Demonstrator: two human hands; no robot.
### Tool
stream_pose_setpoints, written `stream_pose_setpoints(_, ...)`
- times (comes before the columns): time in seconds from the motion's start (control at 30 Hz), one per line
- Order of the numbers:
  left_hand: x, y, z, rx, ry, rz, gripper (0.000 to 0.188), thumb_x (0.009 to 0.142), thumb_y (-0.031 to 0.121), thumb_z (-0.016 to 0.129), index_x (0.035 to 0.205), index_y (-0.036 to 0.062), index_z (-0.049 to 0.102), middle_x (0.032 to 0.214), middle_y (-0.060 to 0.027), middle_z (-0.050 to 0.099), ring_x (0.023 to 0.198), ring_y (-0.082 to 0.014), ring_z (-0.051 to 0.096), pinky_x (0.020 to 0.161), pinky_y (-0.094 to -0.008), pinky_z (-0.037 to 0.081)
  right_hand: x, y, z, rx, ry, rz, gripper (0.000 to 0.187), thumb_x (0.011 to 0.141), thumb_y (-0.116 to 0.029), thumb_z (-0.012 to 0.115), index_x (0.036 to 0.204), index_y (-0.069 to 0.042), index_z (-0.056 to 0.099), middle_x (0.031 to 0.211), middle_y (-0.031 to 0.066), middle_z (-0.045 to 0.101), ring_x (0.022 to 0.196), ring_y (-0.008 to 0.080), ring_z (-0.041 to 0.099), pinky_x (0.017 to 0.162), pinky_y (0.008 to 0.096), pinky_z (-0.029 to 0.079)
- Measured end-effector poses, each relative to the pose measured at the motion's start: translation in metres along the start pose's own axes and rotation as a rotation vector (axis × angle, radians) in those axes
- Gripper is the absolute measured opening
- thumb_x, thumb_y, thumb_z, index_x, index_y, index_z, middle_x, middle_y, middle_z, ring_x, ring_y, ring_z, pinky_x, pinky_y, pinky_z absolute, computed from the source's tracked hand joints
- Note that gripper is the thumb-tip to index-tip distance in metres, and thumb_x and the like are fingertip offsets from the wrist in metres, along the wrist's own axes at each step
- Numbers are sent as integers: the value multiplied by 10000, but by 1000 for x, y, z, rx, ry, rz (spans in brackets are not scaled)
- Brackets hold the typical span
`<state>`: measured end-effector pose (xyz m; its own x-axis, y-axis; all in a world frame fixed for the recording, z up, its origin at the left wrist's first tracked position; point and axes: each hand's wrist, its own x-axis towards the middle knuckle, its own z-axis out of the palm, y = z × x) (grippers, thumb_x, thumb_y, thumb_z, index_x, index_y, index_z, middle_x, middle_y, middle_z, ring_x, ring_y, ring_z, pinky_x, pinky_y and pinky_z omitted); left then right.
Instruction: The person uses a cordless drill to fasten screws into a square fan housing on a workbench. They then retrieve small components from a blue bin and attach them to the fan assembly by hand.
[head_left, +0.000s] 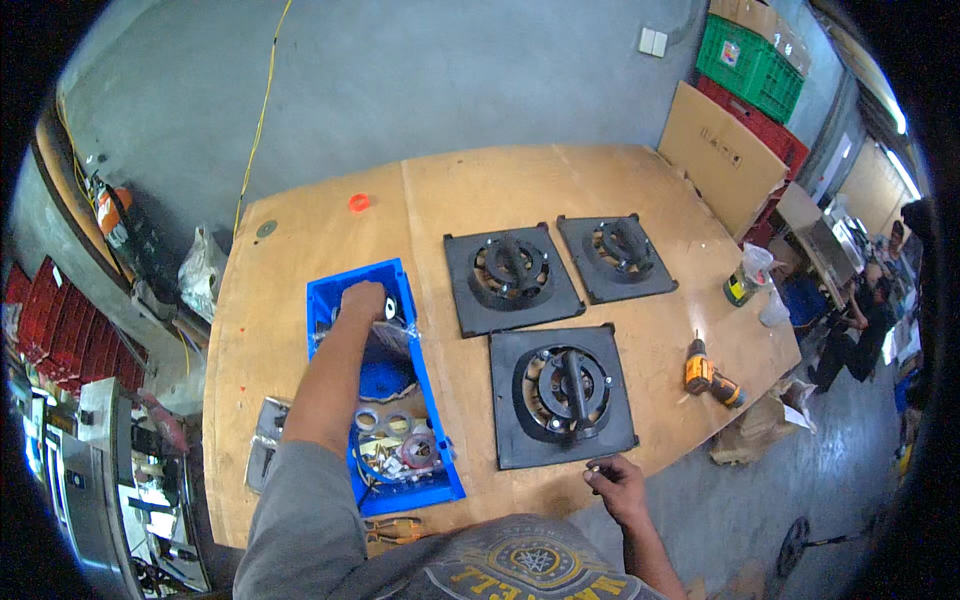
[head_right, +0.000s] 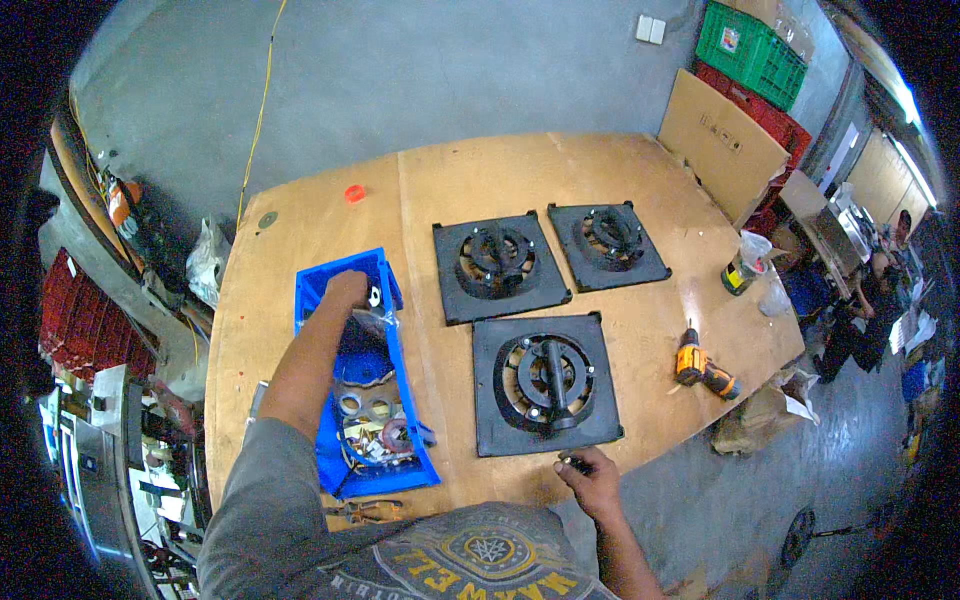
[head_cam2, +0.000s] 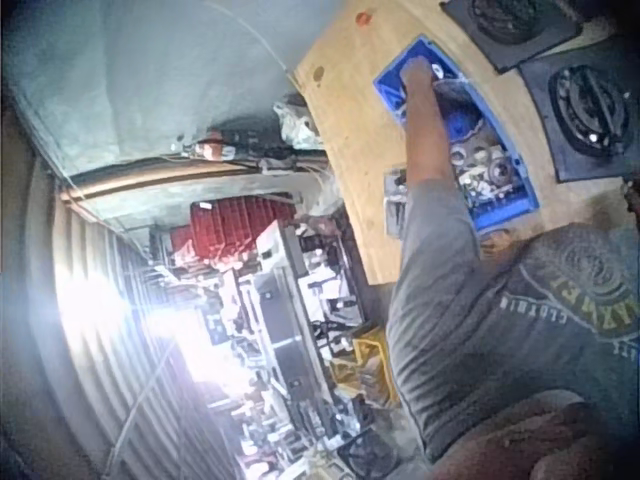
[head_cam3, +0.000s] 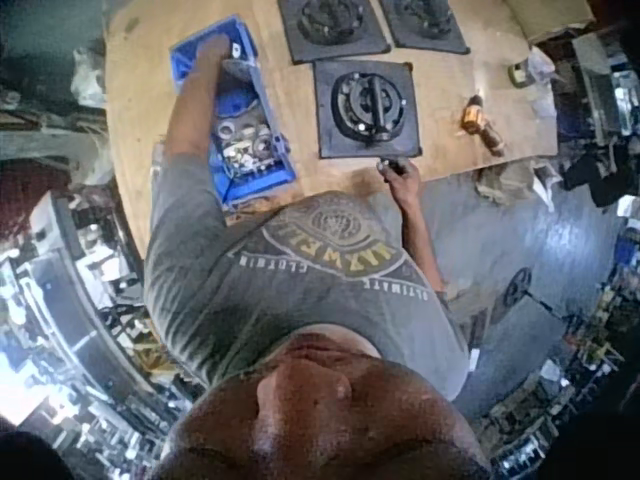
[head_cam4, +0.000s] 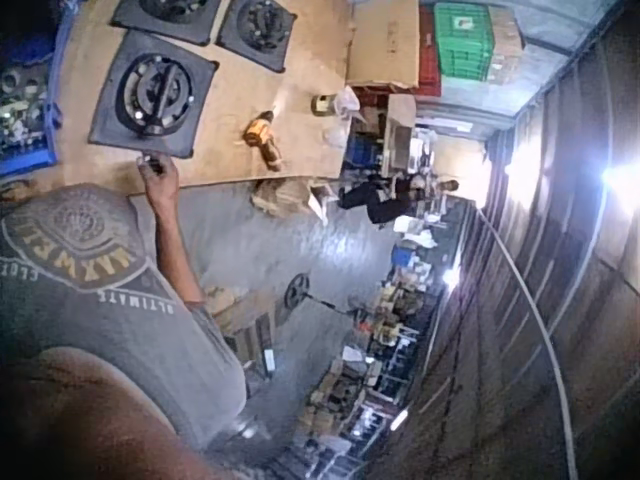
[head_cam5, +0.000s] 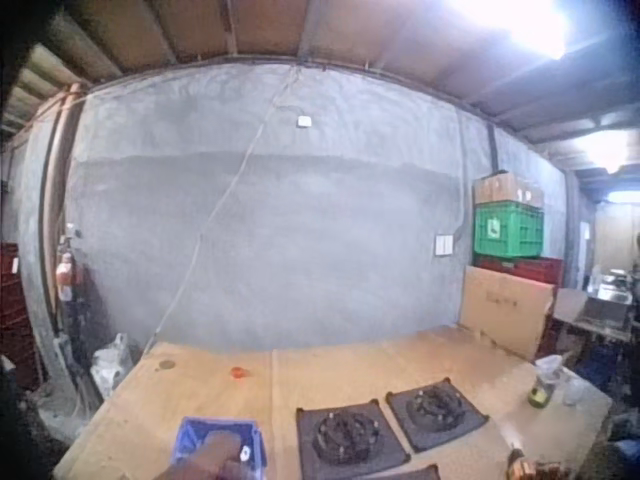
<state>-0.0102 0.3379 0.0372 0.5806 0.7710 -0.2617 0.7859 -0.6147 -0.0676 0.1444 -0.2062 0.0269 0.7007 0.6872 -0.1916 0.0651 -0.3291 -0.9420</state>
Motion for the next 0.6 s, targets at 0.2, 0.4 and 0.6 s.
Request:
stream_pose_setpoints(0.2,0,-4,14,30,36,44,269,849,149,562,1032,47,731,1095,-197,684,1040,-339,667,872,-463,540,-6,5,-2,39,-52,84,213,835,-137,742,986,3,686,798,40,663,702,97,591,644,255,487)
stream_pose_setpoints(0.4,-26,-2,13,27,146,-23,294,880,150,527,1080,38,713,1224,-222,626,1128,-305,629,915,-462,523,-2,-5,5,-75,-148,53,247,855,-156,724,1024,18,680,816,39,659,739,102,584,687,266,486)
stream_pose_setpoints(0.6,-33,-4,4,-184,76,64,309,855,273,651,1047,35,697,1121,-215,659,1075,-366,625,923,-437,502,2,-14,-2,-220,-162,35,253,853,-149,723,1028,28,681,892,93,695,813,136,629,748,287,510)
